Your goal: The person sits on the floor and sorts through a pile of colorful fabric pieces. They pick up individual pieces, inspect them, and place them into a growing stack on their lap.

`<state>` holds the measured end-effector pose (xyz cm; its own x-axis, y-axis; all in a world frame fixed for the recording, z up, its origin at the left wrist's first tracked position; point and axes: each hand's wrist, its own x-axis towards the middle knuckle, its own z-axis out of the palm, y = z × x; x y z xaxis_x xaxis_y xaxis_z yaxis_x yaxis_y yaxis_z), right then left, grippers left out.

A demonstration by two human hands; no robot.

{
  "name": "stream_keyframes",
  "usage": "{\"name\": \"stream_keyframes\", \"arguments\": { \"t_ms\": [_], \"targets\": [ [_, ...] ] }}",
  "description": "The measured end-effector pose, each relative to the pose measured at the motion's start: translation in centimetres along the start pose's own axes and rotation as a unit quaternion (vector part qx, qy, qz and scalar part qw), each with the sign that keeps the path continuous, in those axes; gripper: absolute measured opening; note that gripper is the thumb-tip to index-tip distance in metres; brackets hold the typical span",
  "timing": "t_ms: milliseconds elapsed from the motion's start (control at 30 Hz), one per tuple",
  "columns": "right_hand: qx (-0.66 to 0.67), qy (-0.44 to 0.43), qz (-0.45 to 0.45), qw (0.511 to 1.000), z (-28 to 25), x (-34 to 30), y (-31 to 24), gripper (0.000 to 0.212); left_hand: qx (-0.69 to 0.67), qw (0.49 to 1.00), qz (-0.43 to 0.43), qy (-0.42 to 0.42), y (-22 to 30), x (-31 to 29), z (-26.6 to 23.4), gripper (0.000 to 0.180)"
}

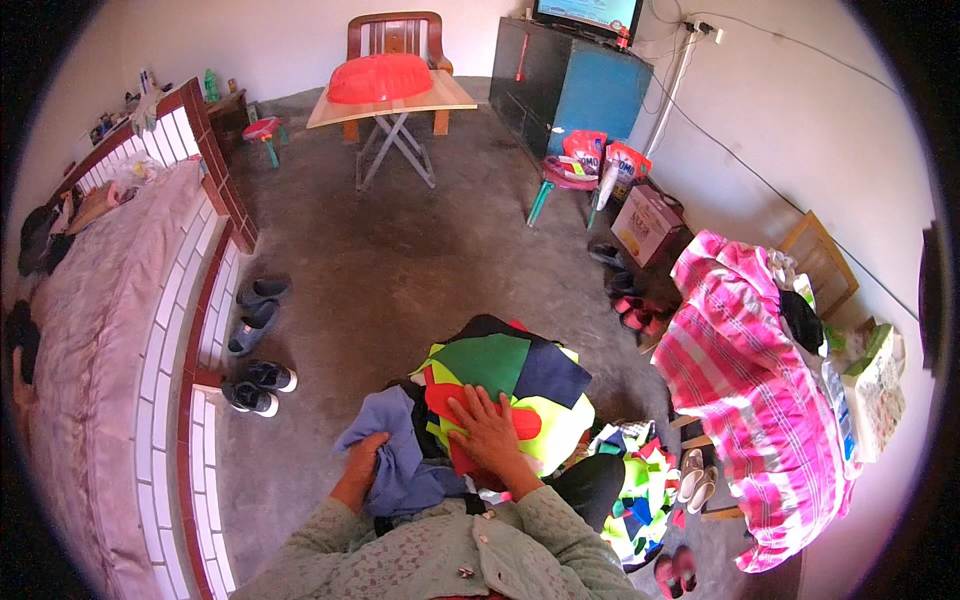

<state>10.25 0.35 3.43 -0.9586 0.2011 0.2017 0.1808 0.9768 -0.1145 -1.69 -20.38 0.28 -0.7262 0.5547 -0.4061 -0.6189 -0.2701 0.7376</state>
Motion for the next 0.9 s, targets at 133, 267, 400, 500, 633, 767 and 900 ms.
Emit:
{"name": "stream_keyframes", "arguments": {
  "t_ms": [133,267,400,500,633,767,900],
  "targets": [
    [-0.016,-0.001,0.007,1.000,0.3,-0.1,0.0,0.057,0.012,1.000,0.007,-0.004,-0.5,0.2,-0.8,0.030],
    [-0.006,0.008,0.005,1.000,0.1,-0.2,0.1,0.057,-0.012,1.000,-0.018,0.007,-0.2,-0.1,-0.7,0.032],
    [-0.003,0.014,0.002,1.000,0.4,-0.3,0.2,0.057,-0.030,0.999,-0.028,0.011,0.3,-0.6,0.3,0.032],
    [-0.004,0.014,0.003,1.000,0.5,-0.5,0.2,0.057,-0.026,0.999,-0.020,0.006,0.4,-0.8,0.3,0.032],
    [-0.005,0.013,0.004,1.000,0.6,-0.4,0.4,0.056,0.062,0.998,-0.012,-0.012,0.8,-0.8,0.6,0.039],
    [-0.007,0.005,0.005,1.000,0.4,-0.2,0.4,0.057,0.010,1.000,0.010,-0.003,-0.8,0.6,-1.2,0.034],
    [-0.014,0.001,0.003,1.000,0.4,-0.4,0.3,0.057,0.013,1.000,0.006,0.004,-0.9,0.7,-1.3,0.034]
  ]
}}
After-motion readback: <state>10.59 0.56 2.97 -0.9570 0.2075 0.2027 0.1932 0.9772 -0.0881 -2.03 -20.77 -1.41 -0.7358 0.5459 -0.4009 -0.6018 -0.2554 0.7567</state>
